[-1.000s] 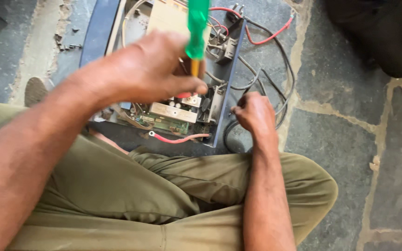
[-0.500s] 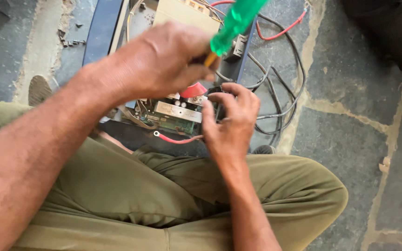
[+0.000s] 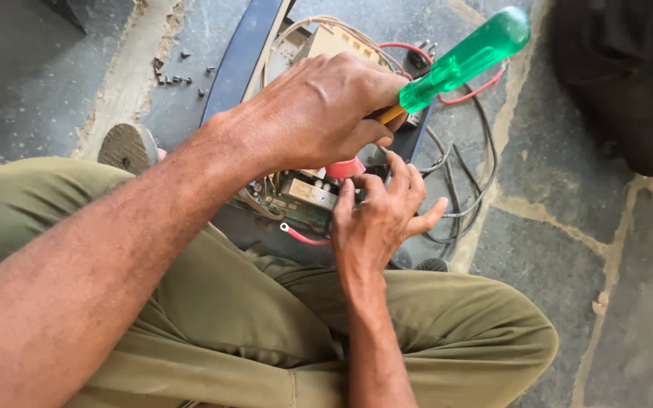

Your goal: The person sits on the floor and works on the internal components of an open electronic device. They use a green-handled screwdriver to tighten screws and adjust wires connected to a transformer and circuit board.

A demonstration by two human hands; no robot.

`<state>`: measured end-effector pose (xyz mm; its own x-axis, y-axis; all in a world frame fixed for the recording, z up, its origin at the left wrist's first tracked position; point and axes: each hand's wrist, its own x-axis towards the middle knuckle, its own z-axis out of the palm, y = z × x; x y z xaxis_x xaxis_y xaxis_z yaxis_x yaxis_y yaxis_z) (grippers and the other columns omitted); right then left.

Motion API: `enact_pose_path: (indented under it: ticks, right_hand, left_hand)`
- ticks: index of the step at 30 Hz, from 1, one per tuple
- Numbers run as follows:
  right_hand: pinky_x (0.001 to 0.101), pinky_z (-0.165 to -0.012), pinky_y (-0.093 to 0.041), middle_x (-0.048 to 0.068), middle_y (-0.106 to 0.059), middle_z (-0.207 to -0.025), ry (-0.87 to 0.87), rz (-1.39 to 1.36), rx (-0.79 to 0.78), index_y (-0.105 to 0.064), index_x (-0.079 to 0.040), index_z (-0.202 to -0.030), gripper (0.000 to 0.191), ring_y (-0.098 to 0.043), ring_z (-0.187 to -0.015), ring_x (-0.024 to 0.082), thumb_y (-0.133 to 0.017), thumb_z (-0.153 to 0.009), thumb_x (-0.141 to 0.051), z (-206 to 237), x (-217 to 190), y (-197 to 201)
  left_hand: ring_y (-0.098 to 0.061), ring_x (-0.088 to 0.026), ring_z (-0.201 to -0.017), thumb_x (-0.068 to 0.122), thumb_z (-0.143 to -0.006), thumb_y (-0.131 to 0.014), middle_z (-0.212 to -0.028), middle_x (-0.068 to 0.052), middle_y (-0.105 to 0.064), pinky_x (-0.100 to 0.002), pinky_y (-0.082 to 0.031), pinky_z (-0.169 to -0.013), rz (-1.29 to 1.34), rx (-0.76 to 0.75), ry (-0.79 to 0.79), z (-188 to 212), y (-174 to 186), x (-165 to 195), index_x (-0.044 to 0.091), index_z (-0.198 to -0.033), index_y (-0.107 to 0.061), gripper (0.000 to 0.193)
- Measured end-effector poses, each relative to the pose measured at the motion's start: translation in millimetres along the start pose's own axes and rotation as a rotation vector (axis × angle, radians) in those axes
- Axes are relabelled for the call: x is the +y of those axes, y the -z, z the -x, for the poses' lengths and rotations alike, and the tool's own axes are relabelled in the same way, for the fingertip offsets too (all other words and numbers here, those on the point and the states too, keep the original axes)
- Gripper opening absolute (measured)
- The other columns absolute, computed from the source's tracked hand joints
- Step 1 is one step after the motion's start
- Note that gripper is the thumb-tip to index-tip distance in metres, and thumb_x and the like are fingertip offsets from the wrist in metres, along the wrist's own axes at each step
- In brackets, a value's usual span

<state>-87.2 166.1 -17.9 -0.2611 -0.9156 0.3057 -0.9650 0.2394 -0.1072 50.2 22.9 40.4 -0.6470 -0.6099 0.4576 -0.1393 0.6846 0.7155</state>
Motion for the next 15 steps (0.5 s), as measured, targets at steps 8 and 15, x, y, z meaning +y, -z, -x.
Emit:
enact_pose_path:
  ticks: [8, 15]
  right_hand:
    - [0.0743, -0.114, -0.007, 0.012, -0.057, -0.143, 0.009, 0.013, 0.023, -0.077, -0.01, -0.092, 0.015, -0.04, -0.141, 0.034, -0.08, -0.08, -0.019, 0.5, -5.1, -5.4]
    - [0.0693, -0.115, -0.011, 0.01, -0.058, -0.142, -0.032, -0.029, 0.055, -0.075, -0.008, -0.095, 0.019, -0.042, -0.143, 0.03, -0.077, -0.078, -0.016, 8.0, -9.7, -14.6]
  left_hand:
    - [-0.069, -0.037, -0.082, 0.012, -0.081, -0.079, -0.083, -0.013, -0.07, -0.052, -0.05, -0.071, 0.017, 0.039, 0.061, 2.6, 10.7, -0.2, 0.006, -0.093, -0.065, 0.019]
    - [-0.071, -0.034, -0.082, 0.017, -0.083, -0.08, -0.082, -0.011, -0.07, -0.05, -0.052, -0.071, -0.004, -0.019, 0.141, -0.1, 10.4, 4.7, 0.007, -0.091, -0.064, 0.02]
